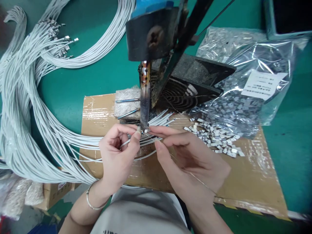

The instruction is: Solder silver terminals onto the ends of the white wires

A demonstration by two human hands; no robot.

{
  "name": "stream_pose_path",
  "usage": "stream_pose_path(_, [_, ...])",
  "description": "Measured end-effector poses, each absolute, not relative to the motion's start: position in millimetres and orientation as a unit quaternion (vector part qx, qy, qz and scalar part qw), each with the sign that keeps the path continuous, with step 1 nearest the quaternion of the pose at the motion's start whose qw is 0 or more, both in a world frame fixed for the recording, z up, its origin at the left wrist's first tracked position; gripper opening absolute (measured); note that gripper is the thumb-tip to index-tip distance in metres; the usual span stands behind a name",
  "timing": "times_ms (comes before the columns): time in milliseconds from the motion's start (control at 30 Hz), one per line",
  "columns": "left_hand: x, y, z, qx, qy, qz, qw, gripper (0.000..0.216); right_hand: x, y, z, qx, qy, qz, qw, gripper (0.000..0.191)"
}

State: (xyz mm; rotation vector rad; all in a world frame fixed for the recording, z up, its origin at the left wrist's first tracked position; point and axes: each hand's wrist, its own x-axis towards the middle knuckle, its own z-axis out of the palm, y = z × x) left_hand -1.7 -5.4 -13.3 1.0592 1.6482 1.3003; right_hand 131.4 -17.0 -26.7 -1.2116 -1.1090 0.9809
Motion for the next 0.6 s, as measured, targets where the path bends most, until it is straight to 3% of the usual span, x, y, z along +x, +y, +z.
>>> stream_pose_path(600, [0.9,-5.7,-12.3,0.415,0.647,0.509,0.387,0.015,137.0,-16.0,-31.6,-0.495,-0.489,0.429,0.576,0.022])
